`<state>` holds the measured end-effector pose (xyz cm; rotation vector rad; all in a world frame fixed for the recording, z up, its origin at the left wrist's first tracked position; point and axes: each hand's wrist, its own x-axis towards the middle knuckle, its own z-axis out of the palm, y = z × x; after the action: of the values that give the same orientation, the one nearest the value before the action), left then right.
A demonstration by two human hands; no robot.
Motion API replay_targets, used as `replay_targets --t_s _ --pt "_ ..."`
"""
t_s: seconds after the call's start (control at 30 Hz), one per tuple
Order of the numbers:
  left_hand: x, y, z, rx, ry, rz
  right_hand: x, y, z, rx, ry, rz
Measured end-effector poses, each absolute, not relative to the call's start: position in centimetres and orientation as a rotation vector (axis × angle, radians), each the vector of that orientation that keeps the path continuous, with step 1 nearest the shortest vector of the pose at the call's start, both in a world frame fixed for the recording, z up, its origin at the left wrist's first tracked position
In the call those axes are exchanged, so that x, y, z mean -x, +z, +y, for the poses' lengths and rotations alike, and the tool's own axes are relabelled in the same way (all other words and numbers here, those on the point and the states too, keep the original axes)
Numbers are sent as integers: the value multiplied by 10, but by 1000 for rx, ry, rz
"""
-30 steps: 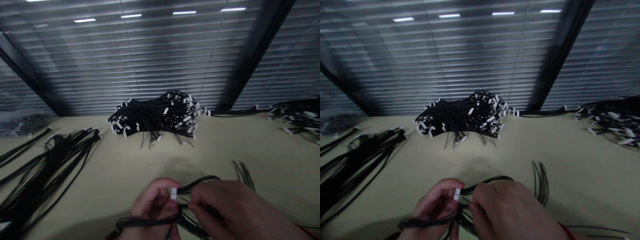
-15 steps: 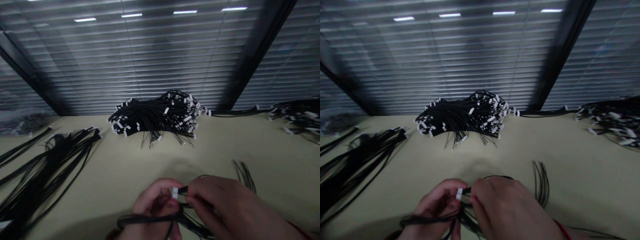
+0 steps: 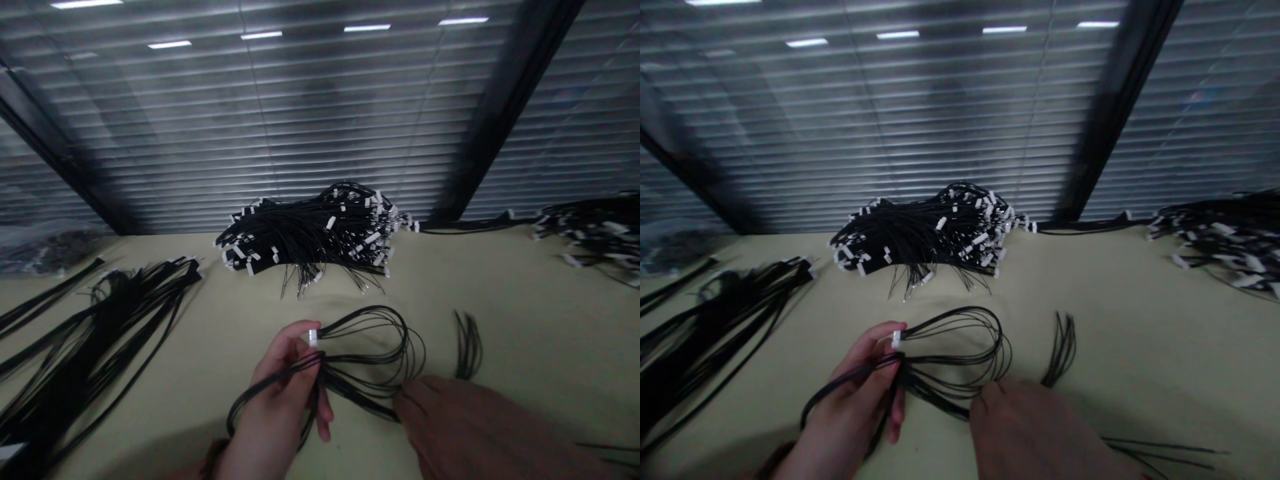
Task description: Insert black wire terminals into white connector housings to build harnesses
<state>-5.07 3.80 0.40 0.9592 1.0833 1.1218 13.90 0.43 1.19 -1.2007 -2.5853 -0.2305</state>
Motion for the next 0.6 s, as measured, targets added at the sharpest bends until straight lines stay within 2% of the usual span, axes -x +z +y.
replay_targets --t_s 0.2,0.47,0.6 --pt "49 3 36 -926 1083 1002 -134 21 9 1262 66 -2558" --pt "49 -10 30 -929 1056 605 -122 43 14 1387 596 -2392" --pt "51 -18 29 -979 1058 536 -123 36 13 1374 678 -2350"
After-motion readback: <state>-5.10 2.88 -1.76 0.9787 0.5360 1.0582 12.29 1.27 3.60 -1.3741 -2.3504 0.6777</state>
